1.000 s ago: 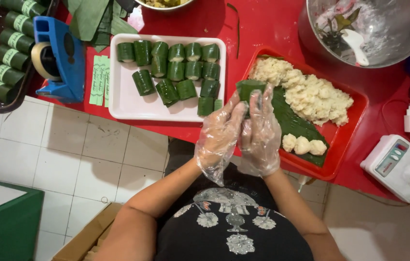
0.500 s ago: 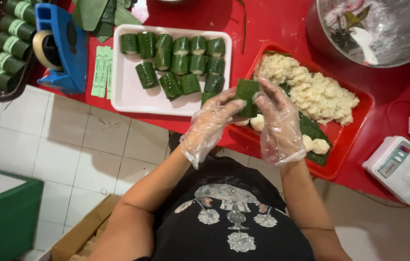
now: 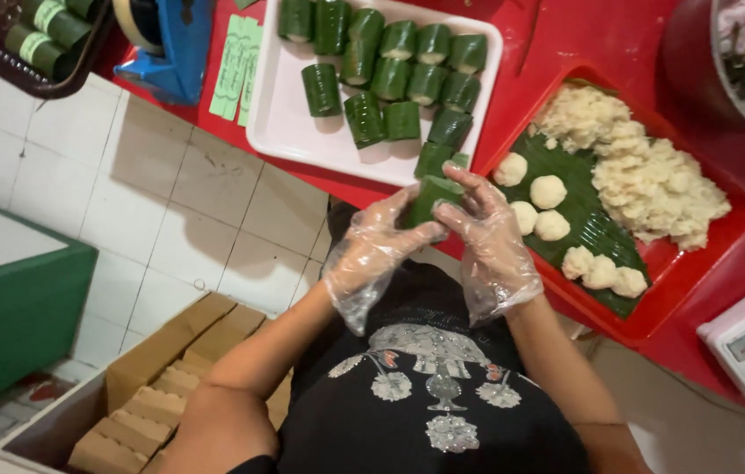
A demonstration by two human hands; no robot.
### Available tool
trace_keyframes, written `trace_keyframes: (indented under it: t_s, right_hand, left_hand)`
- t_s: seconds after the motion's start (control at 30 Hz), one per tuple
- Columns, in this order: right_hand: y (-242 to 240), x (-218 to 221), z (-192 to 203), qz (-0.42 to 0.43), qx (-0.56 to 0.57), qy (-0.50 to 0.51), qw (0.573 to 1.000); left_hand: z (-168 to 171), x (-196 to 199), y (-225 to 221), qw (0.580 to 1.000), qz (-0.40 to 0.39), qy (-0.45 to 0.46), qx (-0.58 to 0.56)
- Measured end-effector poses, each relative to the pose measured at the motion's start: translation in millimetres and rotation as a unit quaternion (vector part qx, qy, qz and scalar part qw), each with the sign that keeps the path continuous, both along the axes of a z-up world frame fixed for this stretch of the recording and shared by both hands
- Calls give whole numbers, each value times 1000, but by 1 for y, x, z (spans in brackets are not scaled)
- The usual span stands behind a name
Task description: Wrapping white dough balls in green leaves to prepare traditional snacks on a production table
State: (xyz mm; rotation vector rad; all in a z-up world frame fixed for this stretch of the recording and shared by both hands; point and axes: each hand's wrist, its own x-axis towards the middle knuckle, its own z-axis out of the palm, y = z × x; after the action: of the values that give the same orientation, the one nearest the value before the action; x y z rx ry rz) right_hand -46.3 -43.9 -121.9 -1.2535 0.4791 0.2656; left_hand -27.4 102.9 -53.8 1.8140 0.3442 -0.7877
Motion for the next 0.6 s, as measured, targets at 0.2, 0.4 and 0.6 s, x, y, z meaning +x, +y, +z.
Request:
trace_keyframes:
  t_s: [0.2,0.4,0.6]
  right_hand:
    - [14,10,-11,48,52,-38,997]
    - [10,14,-19,33,54,-29,998]
    - [10,21,-11,23,50,-22,998]
  left_hand:
    - [-29,23,70,944,266,-12,-197]
    - [-106,93,145,966,223,-100,89]
    - [-161,137,166,960,102,-25,259]
